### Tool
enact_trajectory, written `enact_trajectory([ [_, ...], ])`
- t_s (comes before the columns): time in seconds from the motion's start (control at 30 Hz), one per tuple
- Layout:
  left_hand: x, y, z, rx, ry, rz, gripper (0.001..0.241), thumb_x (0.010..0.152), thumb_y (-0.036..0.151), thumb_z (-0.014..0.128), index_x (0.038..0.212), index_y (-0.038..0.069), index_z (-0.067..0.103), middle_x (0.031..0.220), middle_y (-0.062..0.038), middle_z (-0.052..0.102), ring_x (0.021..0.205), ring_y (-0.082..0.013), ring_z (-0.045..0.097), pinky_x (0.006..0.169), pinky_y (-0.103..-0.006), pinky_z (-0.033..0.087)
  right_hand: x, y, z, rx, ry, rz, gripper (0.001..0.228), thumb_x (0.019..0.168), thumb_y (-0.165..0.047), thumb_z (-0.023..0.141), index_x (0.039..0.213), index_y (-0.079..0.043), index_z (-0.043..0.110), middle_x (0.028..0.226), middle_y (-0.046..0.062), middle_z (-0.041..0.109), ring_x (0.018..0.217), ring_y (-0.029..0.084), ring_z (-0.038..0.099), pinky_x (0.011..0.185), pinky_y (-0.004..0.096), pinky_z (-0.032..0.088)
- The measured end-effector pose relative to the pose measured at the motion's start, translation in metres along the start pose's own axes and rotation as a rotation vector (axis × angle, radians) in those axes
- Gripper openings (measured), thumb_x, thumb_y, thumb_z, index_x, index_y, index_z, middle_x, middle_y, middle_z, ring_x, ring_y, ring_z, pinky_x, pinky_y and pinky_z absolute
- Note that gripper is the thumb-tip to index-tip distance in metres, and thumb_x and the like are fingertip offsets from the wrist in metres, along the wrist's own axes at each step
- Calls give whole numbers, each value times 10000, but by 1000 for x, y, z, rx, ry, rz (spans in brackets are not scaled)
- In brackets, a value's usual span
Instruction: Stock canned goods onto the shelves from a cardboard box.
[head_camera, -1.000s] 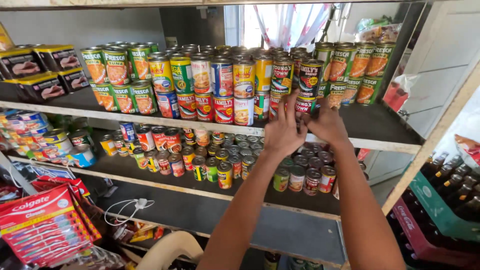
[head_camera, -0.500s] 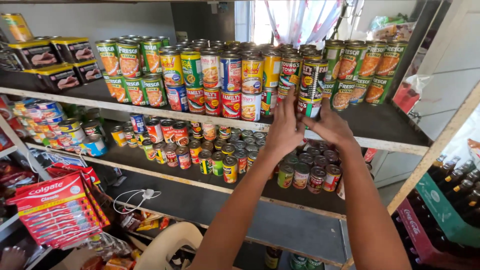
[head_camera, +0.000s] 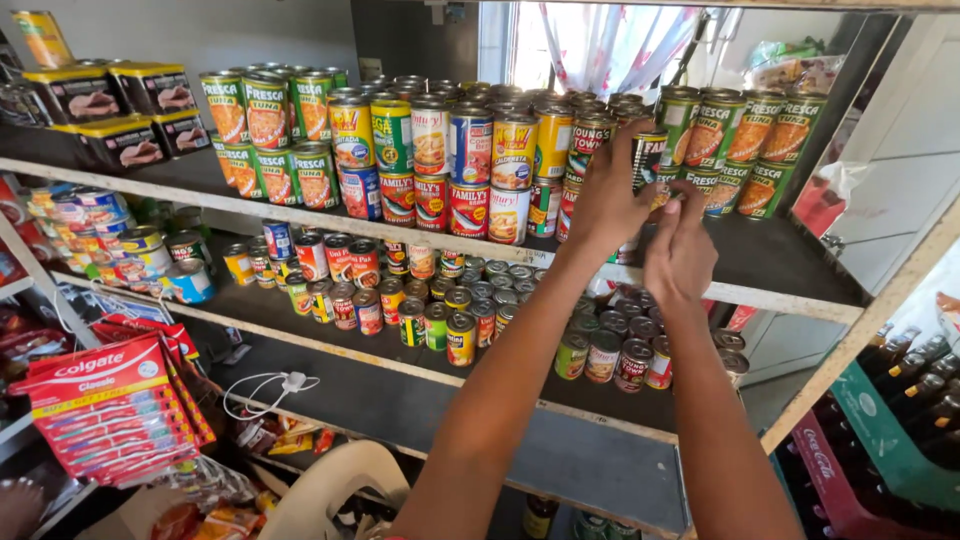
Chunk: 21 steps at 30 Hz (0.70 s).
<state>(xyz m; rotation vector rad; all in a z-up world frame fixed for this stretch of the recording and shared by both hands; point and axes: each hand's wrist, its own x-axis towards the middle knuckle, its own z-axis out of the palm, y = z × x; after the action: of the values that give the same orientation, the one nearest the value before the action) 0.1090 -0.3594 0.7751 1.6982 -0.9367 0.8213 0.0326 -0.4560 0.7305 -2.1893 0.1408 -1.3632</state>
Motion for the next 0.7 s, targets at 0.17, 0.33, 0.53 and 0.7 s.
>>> enact_trajectory([
  [0.17, -19, 4, -30, -291, 175, 142, 812, 779, 87, 839, 1466, 89, 407, 1443, -175, 548, 1384, -367, 550, 1168, -433, 464, 3, 19, 10, 51, 105, -70, 393, 1171, -388, 328, 1454, -128, 408, 1032, 129, 736, 984, 403, 708, 867, 526, 506],
  [0.33, -33, -12, -39, -256, 260, 171, 779, 792, 83, 845, 1456, 89, 438, 1439, -161, 539, 1368, -355, 540, 1185, -413, 451, 1, 20, 5, 133, -9, -154, 459, 1175, -340, 470, 1525, -68, 352, 1131, 128, 719, 1033, 350, 712, 907, 493, 517],
  [0.53, -22, -10, -38, -378, 172, 215, 735, 823, 104, 846, 1445, 92, 454, 1424, -146, 571, 1349, -315, 582, 1190, -390, 459, 15, 34, 21, 361, -512, -189, 676, 923, -320, 705, 1463, -72, 383, 1165, 136, 693, 1038, 276, 710, 889, 408, 556],
  [0.7, -38, -11, -29, -717, 155, 176, 728, 830, 12, 813, 1470, 93, 474, 1368, -131, 586, 1287, -263, 590, 1193, -372, 467, 0, 4, 15, -80, -314, -68, 666, 779, -420, 797, 1302, -68, 583, 996, 163, 768, 908, 345, 749, 798, 449, 570],
])
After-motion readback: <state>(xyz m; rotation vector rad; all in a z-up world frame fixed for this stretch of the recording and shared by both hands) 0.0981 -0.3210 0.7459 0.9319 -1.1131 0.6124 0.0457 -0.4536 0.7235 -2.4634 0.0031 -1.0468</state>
